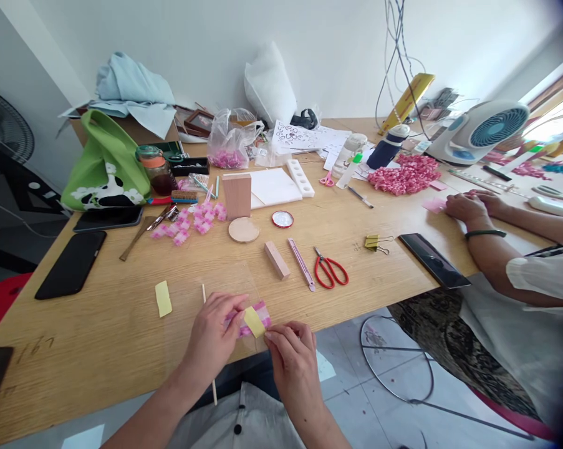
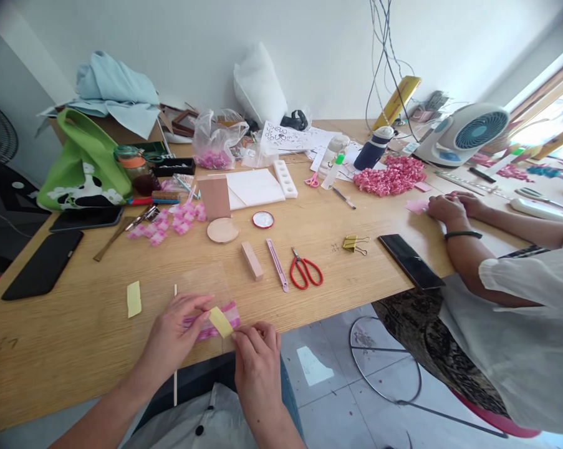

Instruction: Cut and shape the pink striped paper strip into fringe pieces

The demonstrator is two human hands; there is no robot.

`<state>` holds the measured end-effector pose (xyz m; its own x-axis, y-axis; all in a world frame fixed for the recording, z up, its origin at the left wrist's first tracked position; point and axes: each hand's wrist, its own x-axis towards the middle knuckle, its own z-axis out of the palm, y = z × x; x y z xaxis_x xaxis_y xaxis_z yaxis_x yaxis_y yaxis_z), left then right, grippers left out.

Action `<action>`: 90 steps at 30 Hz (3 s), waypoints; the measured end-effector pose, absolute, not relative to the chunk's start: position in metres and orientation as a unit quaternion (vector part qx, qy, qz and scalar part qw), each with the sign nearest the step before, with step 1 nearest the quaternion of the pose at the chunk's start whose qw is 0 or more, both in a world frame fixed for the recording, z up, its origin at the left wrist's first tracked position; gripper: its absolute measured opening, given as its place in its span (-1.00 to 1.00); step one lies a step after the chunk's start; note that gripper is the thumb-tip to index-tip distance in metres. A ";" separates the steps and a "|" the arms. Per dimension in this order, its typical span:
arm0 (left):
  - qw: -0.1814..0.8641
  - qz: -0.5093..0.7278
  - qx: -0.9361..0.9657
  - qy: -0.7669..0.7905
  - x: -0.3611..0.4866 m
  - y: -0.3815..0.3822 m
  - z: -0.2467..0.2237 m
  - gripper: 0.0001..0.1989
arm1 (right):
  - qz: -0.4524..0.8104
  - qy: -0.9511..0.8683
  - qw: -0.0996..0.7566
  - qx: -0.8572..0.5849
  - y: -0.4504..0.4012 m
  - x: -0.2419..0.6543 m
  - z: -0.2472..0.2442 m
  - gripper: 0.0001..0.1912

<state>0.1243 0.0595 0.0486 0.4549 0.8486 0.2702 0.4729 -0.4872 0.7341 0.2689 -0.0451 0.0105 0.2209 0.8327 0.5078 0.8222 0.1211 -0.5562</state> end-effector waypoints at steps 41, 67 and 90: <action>0.063 0.092 0.972 0.208 0.128 0.076 0.038 -0.52 | 0.014 -0.651 0.395 -0.648 -0.047 0.274 0.006 -0.80; 0.067 0.089 0.967 0.231 0.132 0.074 0.029 -0.53 | 0.031 -0.652 0.407 -0.639 -0.052 0.272 0.005 -0.74; 0.062 0.107 0.963 0.239 0.140 0.067 0.029 -0.53 | 0.040 -0.655 0.396 -0.642 -0.055 0.273 0.004 -0.75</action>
<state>0.1400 0.0675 0.0287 0.8631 0.4733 0.1760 0.4470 -0.8782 0.1700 0.2727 -0.0553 0.0036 0.1383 0.8732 0.4673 0.8098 0.1719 -0.5609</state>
